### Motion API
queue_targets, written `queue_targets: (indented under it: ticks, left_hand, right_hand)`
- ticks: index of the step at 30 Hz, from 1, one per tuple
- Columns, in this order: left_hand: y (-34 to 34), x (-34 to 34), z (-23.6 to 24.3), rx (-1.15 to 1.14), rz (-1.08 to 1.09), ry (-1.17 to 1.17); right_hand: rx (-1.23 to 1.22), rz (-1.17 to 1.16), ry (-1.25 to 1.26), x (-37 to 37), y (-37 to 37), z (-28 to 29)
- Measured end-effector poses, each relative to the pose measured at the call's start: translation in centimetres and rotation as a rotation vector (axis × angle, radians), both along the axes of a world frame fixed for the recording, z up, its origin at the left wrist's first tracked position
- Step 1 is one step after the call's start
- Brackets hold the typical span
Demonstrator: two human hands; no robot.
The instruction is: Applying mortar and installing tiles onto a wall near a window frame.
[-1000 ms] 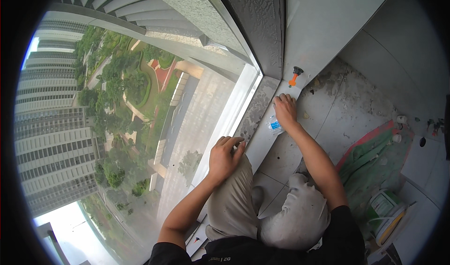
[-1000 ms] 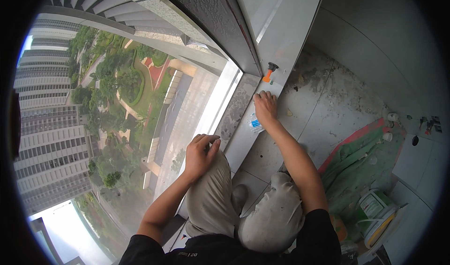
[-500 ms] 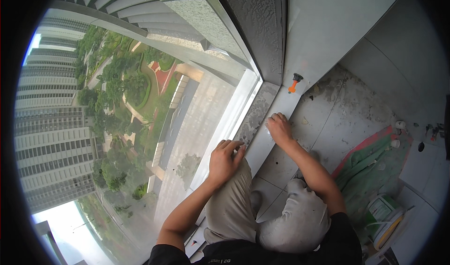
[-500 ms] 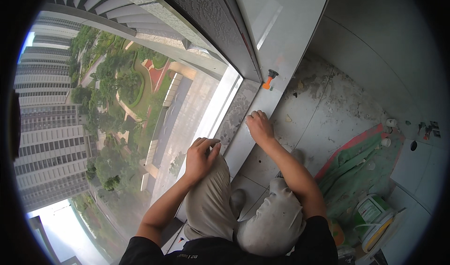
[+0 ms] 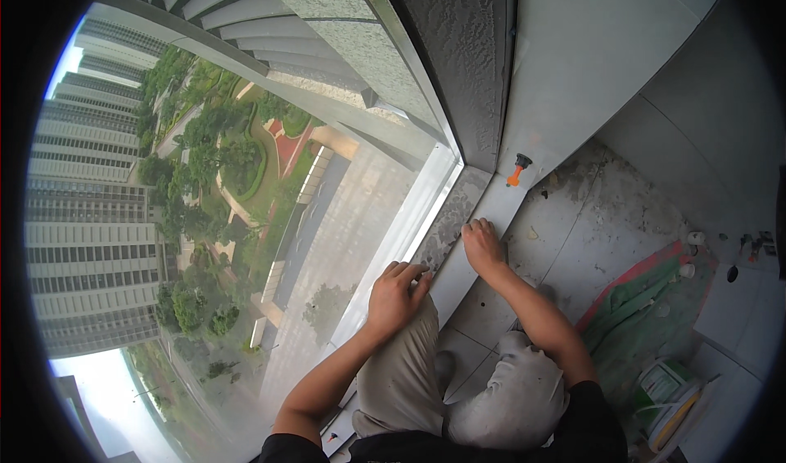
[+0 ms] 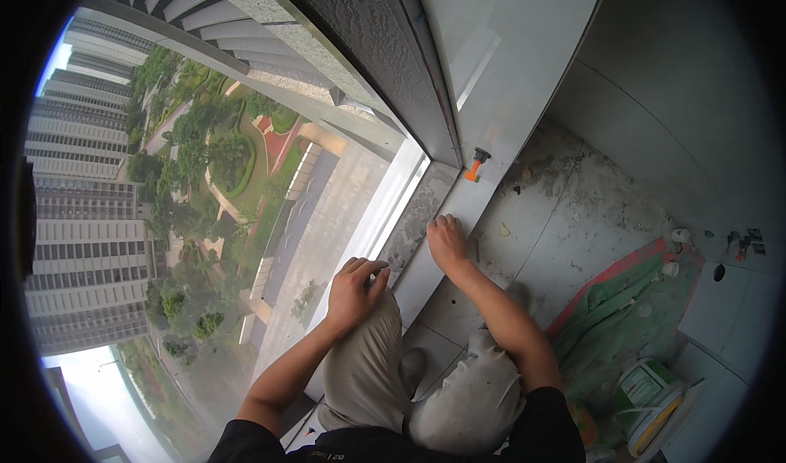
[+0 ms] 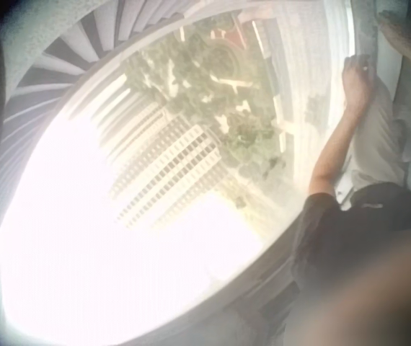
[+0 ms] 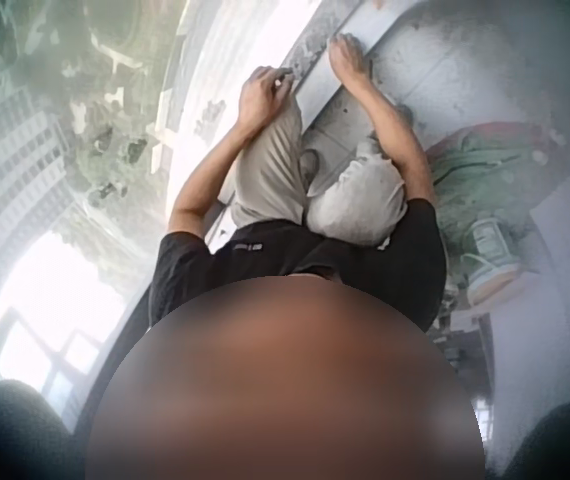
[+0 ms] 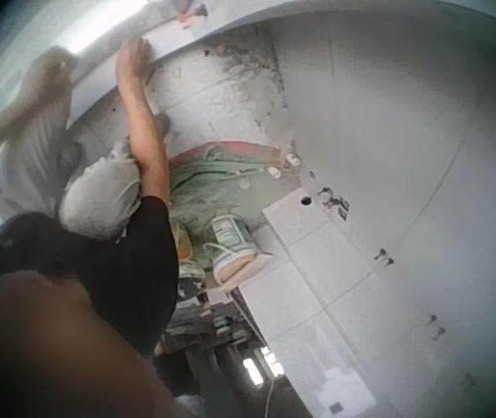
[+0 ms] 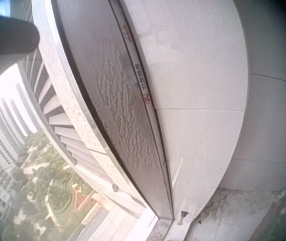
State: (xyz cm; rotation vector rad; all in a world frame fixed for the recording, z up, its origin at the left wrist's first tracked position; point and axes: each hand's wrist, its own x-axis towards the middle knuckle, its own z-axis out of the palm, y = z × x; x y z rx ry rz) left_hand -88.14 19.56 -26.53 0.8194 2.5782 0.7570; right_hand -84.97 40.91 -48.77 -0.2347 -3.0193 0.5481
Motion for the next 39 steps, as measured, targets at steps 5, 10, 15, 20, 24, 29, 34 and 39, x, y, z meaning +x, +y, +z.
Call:
queue_targets:
  ticks: [5,10,15,20,24,29,34,39]
  left_hand:
    - [0.0,0.1,0.1,-0.006,-0.007,0.008]
    - [0.0,0.1,0.0,-0.019,-0.008,0.016]
    - [-0.1,0.1,-0.2,-0.01,-0.002,-0.005]
    - [0.0,0.0,-0.3,0.019,-0.033,0.055]
    - [0.2,0.0,-0.4,0.038,-0.01,0.054]
    - [0.2,0.0,-0.5,0.042,-0.007,0.054]
    - [0.2,-0.1,-0.3,-0.018,-0.015,0.027]
    - [0.1,-0.1,-0.1,-0.009,-0.02,0.023]
  right_hand:
    - [-0.054,-0.043,0.04,0.6,0.7,-0.3]
    - [0.026,0.013,0.025,0.6,1.1,-0.5]
    - [-0.004,-0.115,0.047,-1.1,2.8,-0.9]
    - [-0.387,-0.432,0.097,-1.8,7.8,-0.3]
    - [-0.321,-0.377,0.089,-1.0,9.4,0.1]
    - [-0.305,-0.271,0.213,-0.9,8.0,-0.8]
    - [-0.23,-0.197,0.243,-1.4,8.0,-1.5]
    - [-0.196,-0.124,0.142,-1.5,8.3,-1.3]
